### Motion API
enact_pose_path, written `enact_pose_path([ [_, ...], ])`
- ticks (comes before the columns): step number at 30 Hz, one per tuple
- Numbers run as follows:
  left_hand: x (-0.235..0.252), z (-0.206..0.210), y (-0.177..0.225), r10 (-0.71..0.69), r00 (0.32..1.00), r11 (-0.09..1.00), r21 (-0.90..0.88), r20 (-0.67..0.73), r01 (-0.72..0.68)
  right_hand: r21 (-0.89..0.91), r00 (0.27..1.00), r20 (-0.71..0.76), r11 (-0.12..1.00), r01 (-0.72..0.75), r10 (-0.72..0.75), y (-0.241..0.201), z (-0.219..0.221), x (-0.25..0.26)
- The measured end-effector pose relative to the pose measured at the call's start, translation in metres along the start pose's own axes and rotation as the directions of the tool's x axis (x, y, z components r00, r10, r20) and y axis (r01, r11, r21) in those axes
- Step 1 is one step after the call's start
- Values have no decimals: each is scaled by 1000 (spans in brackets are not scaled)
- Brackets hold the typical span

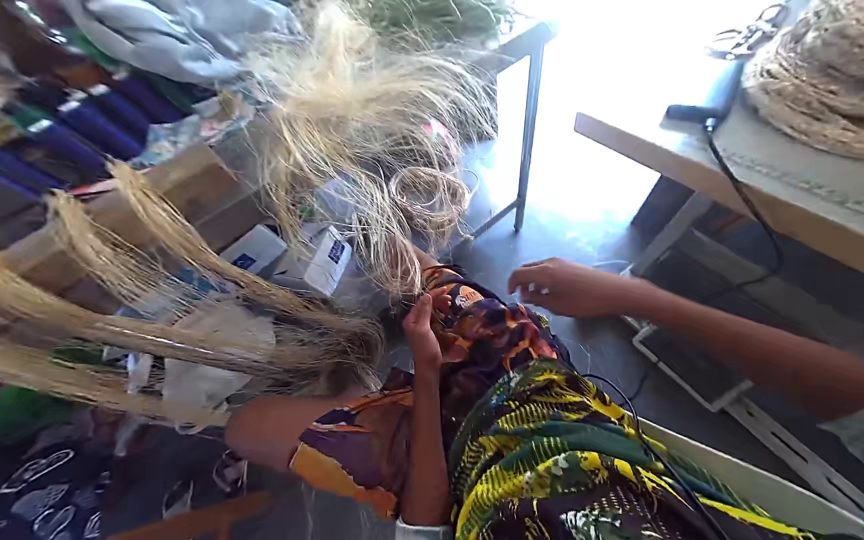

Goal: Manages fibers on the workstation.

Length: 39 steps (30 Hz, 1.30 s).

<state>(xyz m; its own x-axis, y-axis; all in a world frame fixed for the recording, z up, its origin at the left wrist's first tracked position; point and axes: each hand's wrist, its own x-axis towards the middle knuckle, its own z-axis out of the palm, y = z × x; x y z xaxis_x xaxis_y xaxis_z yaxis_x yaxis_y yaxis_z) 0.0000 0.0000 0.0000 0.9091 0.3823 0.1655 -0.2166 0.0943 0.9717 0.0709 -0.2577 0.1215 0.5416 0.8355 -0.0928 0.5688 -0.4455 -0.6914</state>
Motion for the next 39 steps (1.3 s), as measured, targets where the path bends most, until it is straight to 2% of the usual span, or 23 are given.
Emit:
enact_pose_path([
  [2,0,3,-1,14,1000,1000,20,4,-14,130,994,-53,986,101,-95,2,20,50],
  [5,-4,3,-6,17,999,1000,-19,-45,-18,367,983,-102,913,178,-150,-4,56,97],
  [7,-4,0,-9,10,994,997,-75,-105,-18,486,985,-110,857,170,-133,-8,75,113],
  [10,-5,-9,-13,-5,997,993,-122,-76,-4,520,996,-84,853,47,-4,-4,95,125],
  [12,-7,-7,-10,-44,997,987,-156,-55,35,549,995,-75,836,-11,63,-2,104,129],
  [15,-11,2,-4,-93,995,978,-194,-43,83,630,991,-108,776,11,74,-2,110,126],
  [20,-10,0,-8,-63,998,980,-190,-18,59,744,984,-168,662,91,54,6,109,117],
  [23,-9,2,-6,-66,997,975,-216,-27,59,754,981,-183,650,95,70,8,105,114],
  [27,-10,1,-6,-49,999,985,-166,-7,48,779,978,-186,621,87,97,5,110,114],
  [35,-10,1,-5,-37,998,983,-180,41,44,915,990,-38,402,-21,139,5,110,116],
  [39,-10,1,-8,-19,998,994,-102,58,25,928,985,-24,369,-42,172,8,109,115],
])
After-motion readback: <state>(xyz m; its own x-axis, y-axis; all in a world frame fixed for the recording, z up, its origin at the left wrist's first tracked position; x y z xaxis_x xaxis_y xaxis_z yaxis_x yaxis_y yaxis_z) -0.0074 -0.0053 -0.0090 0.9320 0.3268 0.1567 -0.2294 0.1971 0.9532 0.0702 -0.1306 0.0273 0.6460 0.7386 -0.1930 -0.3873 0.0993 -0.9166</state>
